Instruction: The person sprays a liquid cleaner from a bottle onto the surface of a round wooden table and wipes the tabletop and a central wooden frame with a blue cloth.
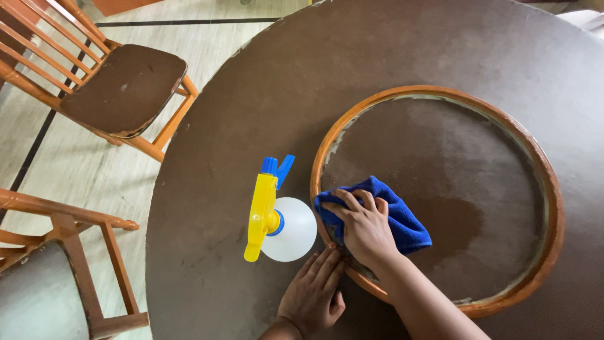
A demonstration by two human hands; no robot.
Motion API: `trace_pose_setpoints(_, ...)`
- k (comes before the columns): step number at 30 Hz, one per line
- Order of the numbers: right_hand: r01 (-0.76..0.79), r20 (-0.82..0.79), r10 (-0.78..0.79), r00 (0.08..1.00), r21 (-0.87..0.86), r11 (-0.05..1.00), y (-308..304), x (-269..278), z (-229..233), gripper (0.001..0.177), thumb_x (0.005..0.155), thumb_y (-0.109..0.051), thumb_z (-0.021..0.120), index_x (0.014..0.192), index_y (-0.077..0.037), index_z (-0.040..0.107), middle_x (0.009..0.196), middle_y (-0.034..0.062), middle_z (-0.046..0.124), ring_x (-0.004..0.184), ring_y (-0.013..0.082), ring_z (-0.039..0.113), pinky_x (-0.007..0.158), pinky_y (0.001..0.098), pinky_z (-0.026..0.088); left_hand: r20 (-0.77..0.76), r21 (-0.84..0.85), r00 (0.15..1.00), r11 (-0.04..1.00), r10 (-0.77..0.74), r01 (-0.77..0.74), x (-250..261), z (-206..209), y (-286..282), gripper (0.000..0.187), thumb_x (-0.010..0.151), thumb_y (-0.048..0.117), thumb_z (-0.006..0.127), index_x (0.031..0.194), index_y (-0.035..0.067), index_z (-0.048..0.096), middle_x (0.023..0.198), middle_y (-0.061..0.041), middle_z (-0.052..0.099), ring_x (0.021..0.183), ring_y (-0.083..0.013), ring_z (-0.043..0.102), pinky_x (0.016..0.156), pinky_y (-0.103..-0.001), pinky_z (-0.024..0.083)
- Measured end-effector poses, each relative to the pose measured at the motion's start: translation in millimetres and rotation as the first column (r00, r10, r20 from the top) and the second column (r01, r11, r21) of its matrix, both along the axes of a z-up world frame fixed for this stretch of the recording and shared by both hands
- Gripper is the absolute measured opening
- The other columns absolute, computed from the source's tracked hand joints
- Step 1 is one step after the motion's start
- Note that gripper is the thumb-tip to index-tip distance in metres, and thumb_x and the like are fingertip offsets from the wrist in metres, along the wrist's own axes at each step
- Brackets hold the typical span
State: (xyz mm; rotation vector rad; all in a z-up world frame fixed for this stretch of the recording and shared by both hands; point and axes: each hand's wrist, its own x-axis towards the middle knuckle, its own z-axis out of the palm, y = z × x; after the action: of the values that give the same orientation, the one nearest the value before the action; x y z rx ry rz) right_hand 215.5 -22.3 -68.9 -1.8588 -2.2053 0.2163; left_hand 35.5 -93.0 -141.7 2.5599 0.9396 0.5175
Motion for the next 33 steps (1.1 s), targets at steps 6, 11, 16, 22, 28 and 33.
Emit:
trace_pose_setpoints(6,-0.045,0.031,0.047,0.998,-0.068,0.997,-25.8,5.0,3.1,0.051,0.074,-0.019,0.06,0.124,-0.022,0.07,0.142,0.0011,0.056,0.129,0.0267,0.044,0.102,0.0489,0.032,0.008,0.004,1.0,1.0,-0.02,0.02,1.1,-4.6,0.7,0.069,0.087,0.025,0.058,0.148,-0.005,0.048,0.157,-0.024,0.042,0.152,-0.0361,0.033,0.121,-0.052,0.026)
trace_pose_setpoints(11,-0.048,0.04,0.047,0.998,0.012,0.999,-14.3,1.5,-5.4,0.051,0.078,-0.018,0.059,0.129,-0.02,0.067,0.142,0.003,0.055,0.129,0.0279,0.043,0.099,0.0518,0.031,0.009,0.001,1.0,1.0,-0.03,0.03,-0.9,-8.2,1.4,0.067,0.087,0.026,0.06,0.146,-0.004,0.049,0.157,-0.025,0.042,0.152,-0.038,0.033,0.122,-0.053,0.026)
trace_pose_setpoints(16,-0.002,0.07,-0.003,0.998,0.06,0.998,27.6,-2.3,-11.2,0.051,0.082,-0.012,0.057,0.13,-0.024,0.067,0.143,0.0009,0.054,0.132,0.0263,0.043,0.1,0.0537,0.031,0.031,0.042,0.999,0.999,-0.017,0.016,0.1,-7.0,1.1,0.069,0.086,0.023,0.06,0.149,-0.001,0.048,0.159,-0.023,0.042,0.152,-0.0371,0.036,0.121,-0.052,0.028)
trace_pose_setpoints(22,0.018,-0.005,-0.018,1.0,0.064,0.998,46.4,-0.7,-8.8,0.047,0.081,-0.007,0.059,0.124,-0.023,0.07,0.143,-0.0036,0.057,0.134,0.0225,0.045,0.105,0.051,0.031,0.037,0.03,0.999,1.0,-0.009,0.007,0.4,-6.6,2.4,0.074,0.084,0.023,0.061,0.151,-0.002,0.045,0.158,-0.024,0.042,0.15,-0.0373,0.038,0.119,-0.054,0.028)
trace_pose_setpoints(28,-0.154,-0.145,0.148,0.978,-0.034,0.988,15.8,18.1,1.1,0.04,0.071,-0.007,0.068,0.105,-0.024,0.079,0.131,-0.0073,0.066,0.133,0.0212,0.047,0.113,0.0475,0.028,0.041,0.08,0.999,0.997,-0.017,0.013,1.3,-14.4,1.5,0.067,0.084,0.024,0.062,0.146,0.0,0.053,0.154,-0.022,0.048,0.149,-0.0351,0.041,0.122,-0.053,0.029)
trace_pose_setpoints(33,-0.262,-0.158,0.247,0.956,-0.086,0.961,5.0,28.2,5.5,0.043,0.067,-0.006,0.067,0.103,-0.026,0.081,0.127,-0.0077,0.068,0.132,0.0196,0.049,0.111,0.0456,0.03,0.037,0.075,0.999,0.997,-0.028,0.025,-1.4,-22.7,1.1,0.068,0.082,0.028,0.062,0.142,-0.003,0.056,0.152,-0.024,0.05,0.149,-0.0371,0.04,0.122,-0.053,0.03)
